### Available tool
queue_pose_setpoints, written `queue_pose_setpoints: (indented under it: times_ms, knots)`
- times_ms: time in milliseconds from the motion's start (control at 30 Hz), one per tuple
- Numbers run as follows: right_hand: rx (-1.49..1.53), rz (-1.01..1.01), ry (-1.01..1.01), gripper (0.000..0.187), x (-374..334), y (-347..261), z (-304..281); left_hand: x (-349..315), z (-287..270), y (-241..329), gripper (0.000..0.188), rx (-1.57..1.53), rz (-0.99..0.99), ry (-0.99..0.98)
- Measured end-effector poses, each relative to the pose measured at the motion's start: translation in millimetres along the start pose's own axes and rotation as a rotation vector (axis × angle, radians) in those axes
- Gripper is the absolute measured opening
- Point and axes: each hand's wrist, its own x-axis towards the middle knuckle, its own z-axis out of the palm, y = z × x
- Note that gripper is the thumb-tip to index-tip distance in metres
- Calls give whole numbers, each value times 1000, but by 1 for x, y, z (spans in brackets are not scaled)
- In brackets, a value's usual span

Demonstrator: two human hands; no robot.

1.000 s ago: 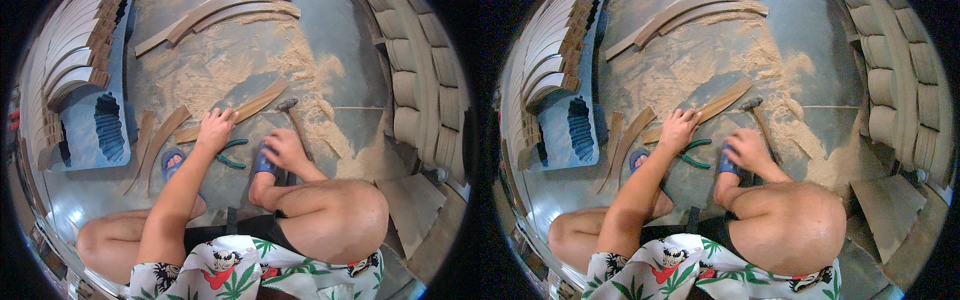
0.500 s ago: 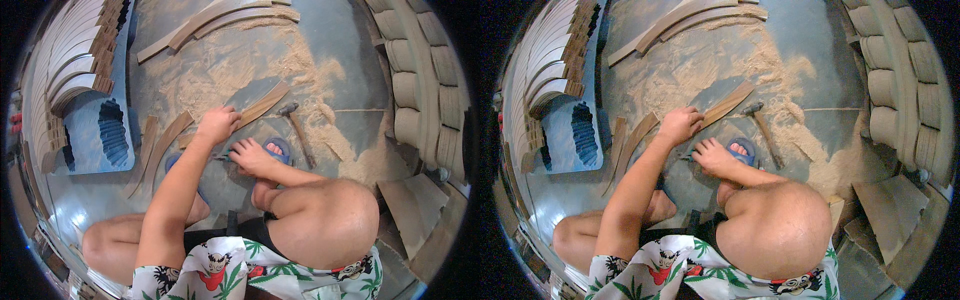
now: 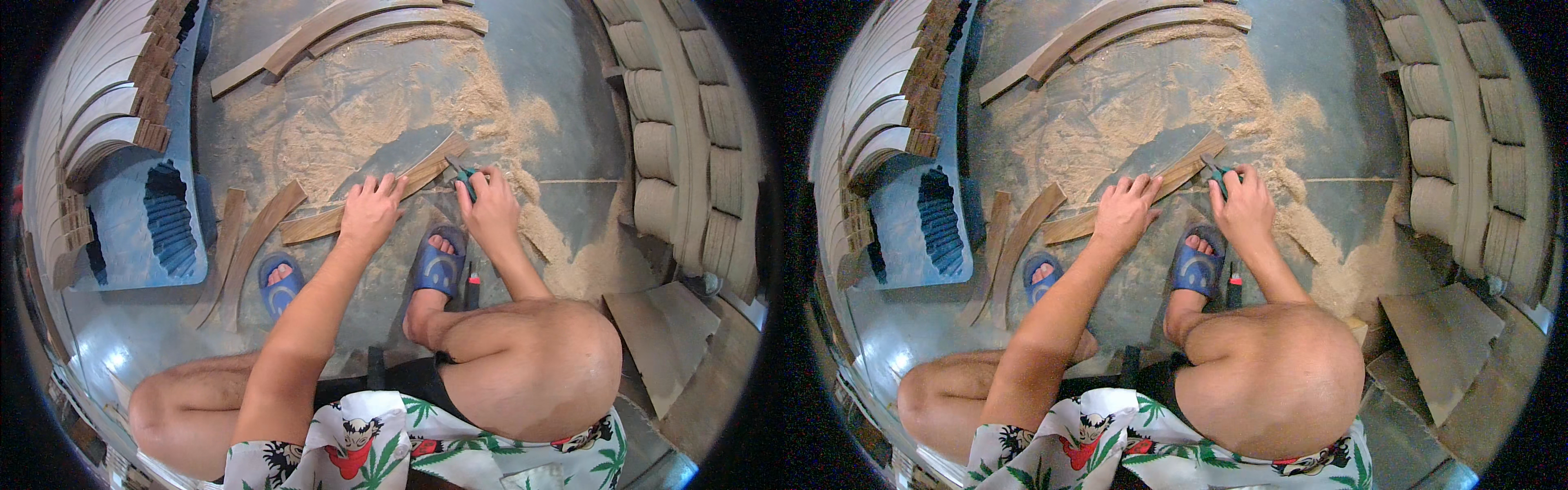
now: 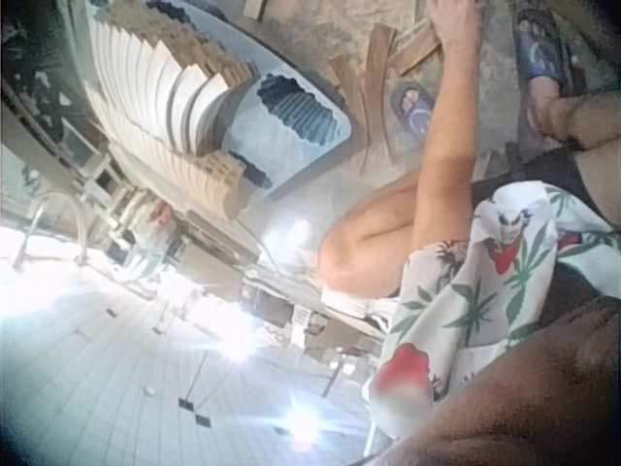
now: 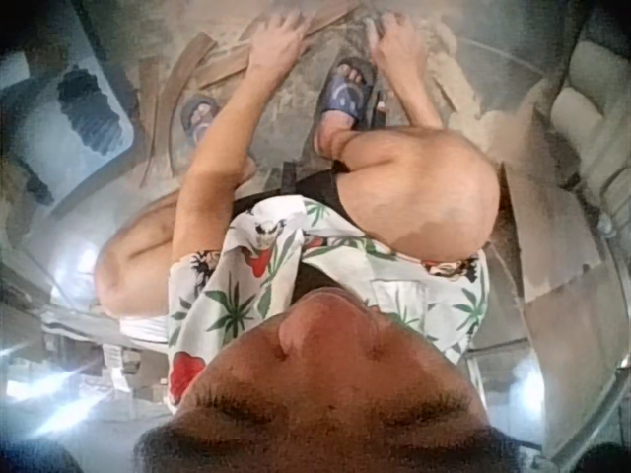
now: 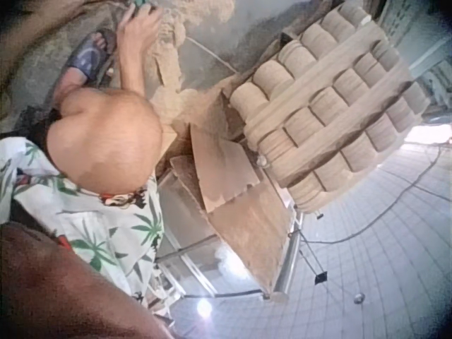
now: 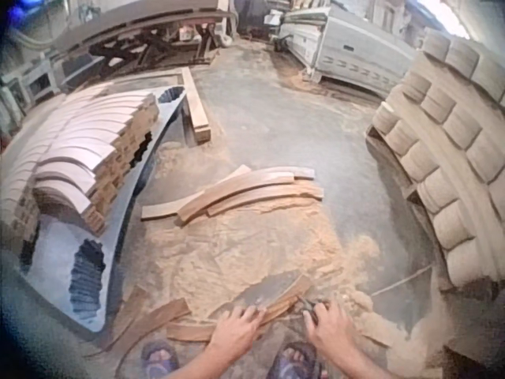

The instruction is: The person uses a hammer and a hand scraper to finish the edges of curved wooden boards while sitting on the floor, then stacks the boards onto a pallet.

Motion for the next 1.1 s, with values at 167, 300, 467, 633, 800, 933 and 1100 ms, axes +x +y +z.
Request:
queue_pose_setpoints:
  times_ms: [167,300,467,633,800,933,1100]
  knots:
    - [-84,-54,8,25,9,-4,12,3,8,1,59,96,17,9]
    - [-127,-47,10,24,12,-12,12,3,9,0,58,114,27,28]
    - [-192,-108,-4,24,17,-15,14,3,9,3,56,97,21,46]
    - [-296,-79,-137,18,28,-30,10,2,12,6,55,156,16,41]
    - [-329,-52,-243,18,37,-40,12,5,13,9,56,134,3,20]
    - [-273,-58,-295,22,48,-40,8,4,11,10,55,125,-11,9]
    - [-96,12,-329,29,50,-14,9,5,9,15,57,147,-38,-42]
